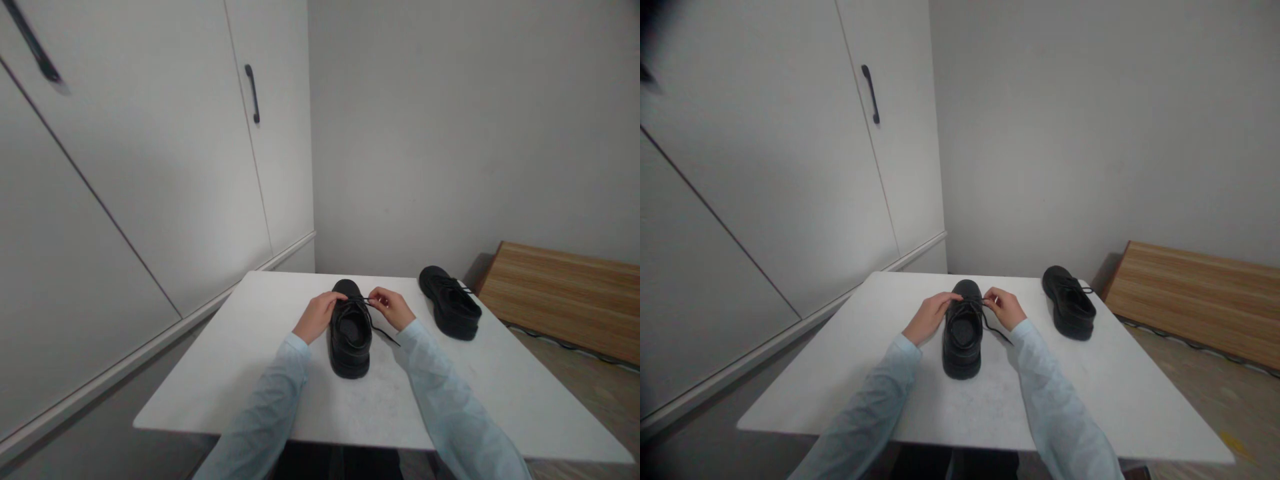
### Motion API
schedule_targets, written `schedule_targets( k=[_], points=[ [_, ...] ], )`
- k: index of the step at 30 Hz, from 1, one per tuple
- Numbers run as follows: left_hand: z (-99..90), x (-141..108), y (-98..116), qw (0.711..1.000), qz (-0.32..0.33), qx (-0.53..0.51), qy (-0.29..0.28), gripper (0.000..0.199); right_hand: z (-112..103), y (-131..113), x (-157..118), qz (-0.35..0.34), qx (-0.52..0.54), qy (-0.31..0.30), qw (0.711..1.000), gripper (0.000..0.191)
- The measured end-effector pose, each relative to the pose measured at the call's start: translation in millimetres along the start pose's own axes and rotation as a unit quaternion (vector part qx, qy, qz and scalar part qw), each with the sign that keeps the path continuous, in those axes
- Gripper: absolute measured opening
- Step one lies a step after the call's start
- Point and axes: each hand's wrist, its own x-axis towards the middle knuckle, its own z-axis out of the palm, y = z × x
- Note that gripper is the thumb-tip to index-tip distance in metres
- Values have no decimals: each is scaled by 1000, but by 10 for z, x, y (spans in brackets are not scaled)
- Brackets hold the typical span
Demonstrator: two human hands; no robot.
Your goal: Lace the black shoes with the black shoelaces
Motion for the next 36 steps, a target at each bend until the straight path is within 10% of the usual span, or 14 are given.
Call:
schedule_targets(
  k=[25, 32, 36],
  points=[
    [-13, -12, -31, 999, 35, 17, -24, 34, -80, 177, 15, 47, -13, 124, 991, 10],
    [-19, -15, -35, 999, 29, 16, -32, 34, -122, 197, 46, 131, 169, 126, 969, 22],
    [-20, -19, -53, 999, 35, 11, -30, 33, -102, 92, 13, 160, 403, 103, 895, 30]
  ],
)
